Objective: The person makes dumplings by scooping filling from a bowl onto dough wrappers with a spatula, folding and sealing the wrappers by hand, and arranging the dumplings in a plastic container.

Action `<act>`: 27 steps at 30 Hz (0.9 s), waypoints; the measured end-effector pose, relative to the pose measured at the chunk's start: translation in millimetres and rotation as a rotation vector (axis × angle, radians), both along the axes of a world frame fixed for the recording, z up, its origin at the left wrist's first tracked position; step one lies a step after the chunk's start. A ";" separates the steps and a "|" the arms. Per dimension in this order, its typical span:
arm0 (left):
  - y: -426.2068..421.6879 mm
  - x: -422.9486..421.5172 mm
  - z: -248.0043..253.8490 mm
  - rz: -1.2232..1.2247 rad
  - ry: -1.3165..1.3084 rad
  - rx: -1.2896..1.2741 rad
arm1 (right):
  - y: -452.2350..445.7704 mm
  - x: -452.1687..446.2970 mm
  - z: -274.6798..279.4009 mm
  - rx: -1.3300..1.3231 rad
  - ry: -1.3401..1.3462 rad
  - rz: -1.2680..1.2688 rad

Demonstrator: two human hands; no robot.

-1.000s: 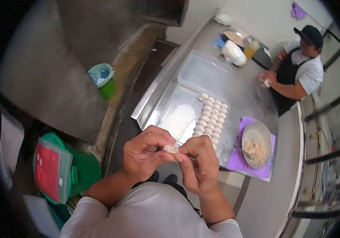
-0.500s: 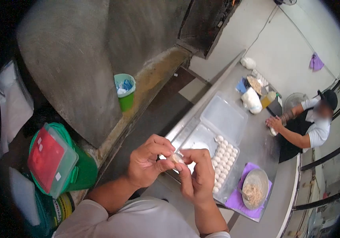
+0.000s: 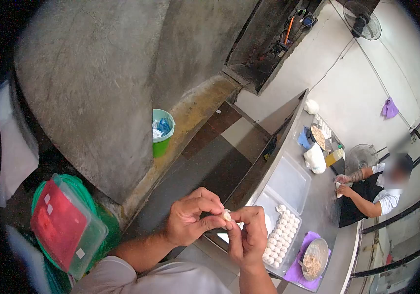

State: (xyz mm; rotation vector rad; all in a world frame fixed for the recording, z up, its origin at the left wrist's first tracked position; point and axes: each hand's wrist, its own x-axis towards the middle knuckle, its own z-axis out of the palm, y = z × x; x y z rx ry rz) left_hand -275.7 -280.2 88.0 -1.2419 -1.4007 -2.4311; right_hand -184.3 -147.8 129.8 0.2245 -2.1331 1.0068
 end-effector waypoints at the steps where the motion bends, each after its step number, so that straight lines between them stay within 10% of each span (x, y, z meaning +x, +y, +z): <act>1: -2.2 -2.4 -0.4 0.000 -0.016 0.000 | -1.9 -3.4 -0.4 -0.011 -0.007 0.007; 27: 67.0 41.6 19.0 -0.336 0.142 -0.170 | 32.0 92.3 -3.6 -0.034 0.017 -0.415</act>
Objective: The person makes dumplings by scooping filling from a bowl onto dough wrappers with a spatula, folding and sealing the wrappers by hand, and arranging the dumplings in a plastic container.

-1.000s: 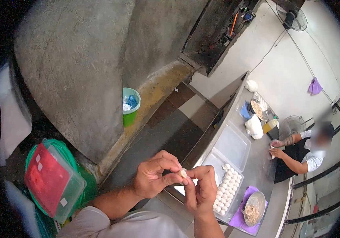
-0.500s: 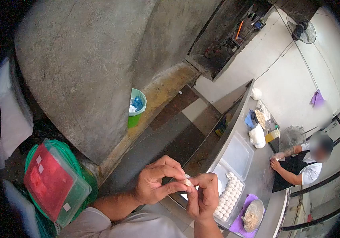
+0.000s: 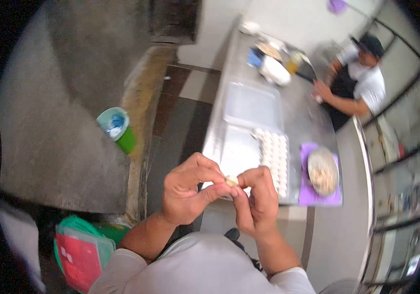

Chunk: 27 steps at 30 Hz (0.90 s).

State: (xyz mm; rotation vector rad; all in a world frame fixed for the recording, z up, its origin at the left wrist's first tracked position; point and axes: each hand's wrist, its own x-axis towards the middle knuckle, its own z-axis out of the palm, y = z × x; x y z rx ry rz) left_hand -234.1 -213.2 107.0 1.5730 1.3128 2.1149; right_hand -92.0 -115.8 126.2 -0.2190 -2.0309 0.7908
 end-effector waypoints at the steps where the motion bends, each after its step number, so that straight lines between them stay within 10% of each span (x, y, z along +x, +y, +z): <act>1: 13.6 14.0 -2.1 -0.056 -0.014 -0.028 | 8.1 16.5 -2.0 -0.010 0.016 -0.012; 14: 192.8 212.6 -37.8 -0.514 -0.059 -0.354 | 139.2 248.5 -40.6 -0.027 -0.095 -0.328; 19: 240.9 273.4 -61.1 -0.753 -0.894 -0.599 | 167.6 305.3 -55.3 -0.090 -0.204 -0.384; 27: 326.4 300.1 -1.9 -0.524 -0.400 -0.302 | 186.6 377.5 -79.6 -0.377 -0.143 -0.480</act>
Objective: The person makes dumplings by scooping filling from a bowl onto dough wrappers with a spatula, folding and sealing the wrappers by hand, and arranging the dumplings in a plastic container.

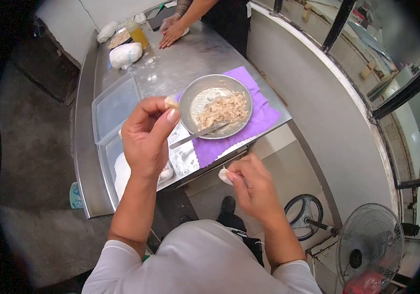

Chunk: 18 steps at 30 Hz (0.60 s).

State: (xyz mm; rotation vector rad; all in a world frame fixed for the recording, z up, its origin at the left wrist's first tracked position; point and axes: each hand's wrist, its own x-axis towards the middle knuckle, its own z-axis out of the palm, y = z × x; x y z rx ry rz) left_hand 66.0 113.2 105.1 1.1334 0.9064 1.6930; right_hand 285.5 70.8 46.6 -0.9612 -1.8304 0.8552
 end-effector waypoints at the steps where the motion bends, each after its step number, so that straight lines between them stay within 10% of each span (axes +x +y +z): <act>1: 15.8 2.2 -7.1 0.107 0.231 0.143 | 0.5 6.4 -3.0 -0.034 0.007 -0.032; 5: 79.6 2.6 -117.1 0.181 1.494 0.189 | 8.7 22.6 -15.2 -0.046 0.045 -0.084; 9: 69.3 -0.5 -127.6 0.303 1.446 0.143 | 14.0 39.3 -24.5 0.091 -0.057 -0.129; 18: -14.4 20.5 -68.6 -0.783 -0.449 -0.877 | 42.6 12.6 -14.3 0.039 0.292 0.198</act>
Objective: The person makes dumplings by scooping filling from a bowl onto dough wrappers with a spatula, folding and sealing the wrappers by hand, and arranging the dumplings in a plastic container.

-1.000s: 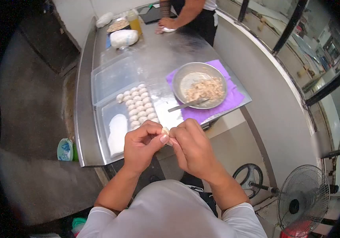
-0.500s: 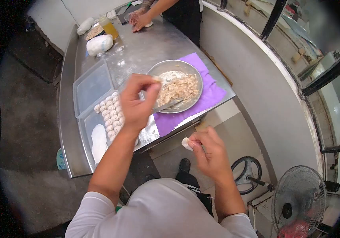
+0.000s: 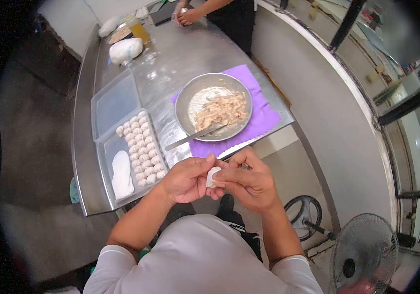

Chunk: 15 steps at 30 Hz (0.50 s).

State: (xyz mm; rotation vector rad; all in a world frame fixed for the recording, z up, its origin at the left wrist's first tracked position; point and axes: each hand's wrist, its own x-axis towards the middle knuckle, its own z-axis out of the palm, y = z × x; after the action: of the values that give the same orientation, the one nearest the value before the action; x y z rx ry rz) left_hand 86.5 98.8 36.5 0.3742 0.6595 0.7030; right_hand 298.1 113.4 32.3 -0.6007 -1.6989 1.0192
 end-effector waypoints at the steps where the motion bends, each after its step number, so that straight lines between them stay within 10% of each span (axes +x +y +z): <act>1: -2.7 -5.7 -10.9 0.022 -0.111 0.044 | 4.3 -3.0 0.0 0.063 -0.024 0.029; 6: -21.5 -35.7 8.5 0.228 0.052 0.273 | 13.9 -26.5 0.5 0.096 -0.028 0.161; 15: -58.4 -80.4 10.4 0.564 0.472 0.415 | 7.6 -94.5 -17.8 -0.760 0.246 0.422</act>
State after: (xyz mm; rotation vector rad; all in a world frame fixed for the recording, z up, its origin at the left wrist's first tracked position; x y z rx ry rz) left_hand 6.1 40.4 46.9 0.7651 1.0878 1.3183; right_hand 203.5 121.0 14.5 -0.5597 -1.2077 1.9903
